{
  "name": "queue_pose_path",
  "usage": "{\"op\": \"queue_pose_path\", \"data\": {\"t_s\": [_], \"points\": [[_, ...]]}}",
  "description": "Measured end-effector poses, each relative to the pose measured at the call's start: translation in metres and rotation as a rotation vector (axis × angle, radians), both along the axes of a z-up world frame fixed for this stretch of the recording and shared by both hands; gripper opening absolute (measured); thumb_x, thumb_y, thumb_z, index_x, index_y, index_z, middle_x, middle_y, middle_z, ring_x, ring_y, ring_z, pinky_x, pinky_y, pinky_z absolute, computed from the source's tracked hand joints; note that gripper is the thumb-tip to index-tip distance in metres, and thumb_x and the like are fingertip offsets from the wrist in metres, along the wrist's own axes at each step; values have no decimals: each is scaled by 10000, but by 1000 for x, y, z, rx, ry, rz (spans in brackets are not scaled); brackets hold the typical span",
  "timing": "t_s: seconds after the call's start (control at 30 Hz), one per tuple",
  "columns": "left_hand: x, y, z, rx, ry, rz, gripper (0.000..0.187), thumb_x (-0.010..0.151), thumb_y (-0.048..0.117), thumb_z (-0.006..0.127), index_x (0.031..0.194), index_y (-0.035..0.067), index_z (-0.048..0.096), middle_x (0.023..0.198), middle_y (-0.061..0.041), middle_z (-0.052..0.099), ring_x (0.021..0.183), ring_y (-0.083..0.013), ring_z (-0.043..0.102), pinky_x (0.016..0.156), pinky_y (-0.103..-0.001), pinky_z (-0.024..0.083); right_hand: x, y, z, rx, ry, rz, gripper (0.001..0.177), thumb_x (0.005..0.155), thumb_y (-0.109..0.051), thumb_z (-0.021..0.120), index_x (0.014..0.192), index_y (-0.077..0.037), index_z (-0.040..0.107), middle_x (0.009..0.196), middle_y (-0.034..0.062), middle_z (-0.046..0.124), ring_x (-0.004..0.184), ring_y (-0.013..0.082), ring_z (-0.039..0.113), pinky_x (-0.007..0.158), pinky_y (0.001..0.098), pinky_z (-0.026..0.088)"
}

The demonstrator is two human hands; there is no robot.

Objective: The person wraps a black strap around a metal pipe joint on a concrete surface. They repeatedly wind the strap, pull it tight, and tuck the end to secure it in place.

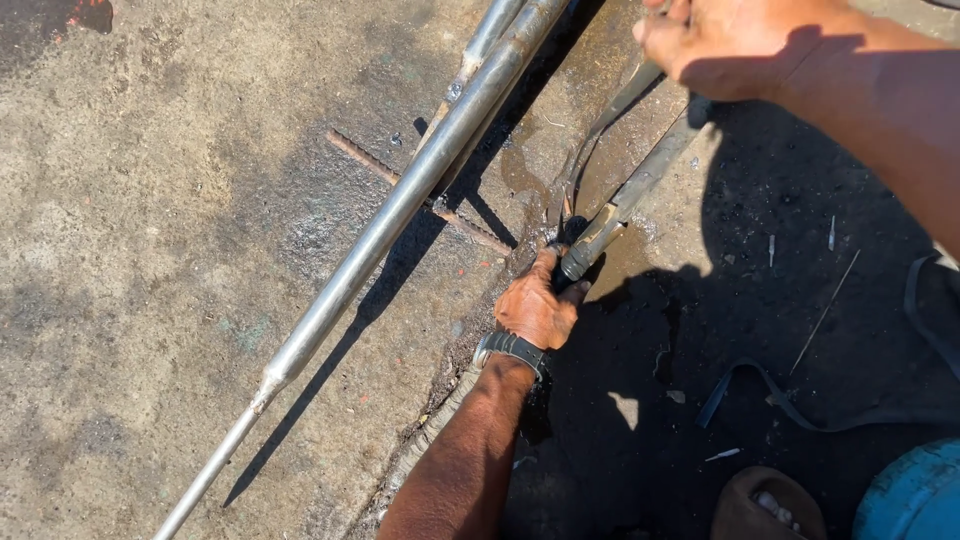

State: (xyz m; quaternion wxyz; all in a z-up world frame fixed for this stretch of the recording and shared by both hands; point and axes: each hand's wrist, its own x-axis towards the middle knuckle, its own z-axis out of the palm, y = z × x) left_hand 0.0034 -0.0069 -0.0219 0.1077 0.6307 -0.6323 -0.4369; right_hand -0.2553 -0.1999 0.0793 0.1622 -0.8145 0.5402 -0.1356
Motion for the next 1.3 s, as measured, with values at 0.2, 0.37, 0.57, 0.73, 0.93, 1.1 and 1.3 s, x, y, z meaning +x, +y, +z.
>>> {"op": "queue_pose_path", "data": {"t_s": [0.2,0.37,0.57,0.73,0.93,1.1,1.3], "points": [[6,-12,3,161,112,82,461,845,391,802,1277,347,647,1113,-59,758,1210,-308,699,1040,-484,542,13,146,-130,982,26,-139,625,944,-112,736,1519,-253,534,1116,174,779,725,239,757,621,370,623],[11,-18,2,171,179,103,520,819,321,829,1310,269,666,1159,-132,761,1237,-388,674,1061,-513,526,63,164,-182,1177,-1071,-399,543,921,-33,603,1426,-83,411,1028,185,643,716,266,657,608,437,578],[16,-16,-24,137,209,128,450,803,346,855,1228,298,714,1086,-71,773,1174,-350,705,997,-464,556,47,172,-202,1085,-867,-283,276,1016,-233,547,962,14,657,851,215,705,693,296,720,480,389,588],[9,-18,-17,94,203,83,451,807,358,850,1228,284,706,1070,-104,763,1164,-373,702,982,-497,554,-36,216,-182,912,-547,-327,316,991,-249,677,842,20,749,741,195,762,617,257,736,435,347,600],[-10,-8,8,75,-28,-8,511,894,394,640,1354,197,535,1095,-121,744,1010,-373,721,877,-456,557,-37,260,-47,825,173,46,603,979,-550,447,1529,-302,432,1579,-58,472,1482,262,467,1272,453,465],[-1,-11,9,64,37,29,344,869,415,635,1196,308,637,947,17,748,887,-242,734,804,-398,561,-53,267,-66,0,580,629,282,1048,-492,478,1234,-290,543,914,-26,628,784,309,638,907,546,630],[-2,-17,-19,134,46,50,362,815,432,711,1169,377,660,848,68,695,797,-206,658,732,-397,528,-95,249,-76,531,607,40,396,984,-568,445,1376,-530,480,1208,-208,677,1222,214,647,1089,490,646]]}}
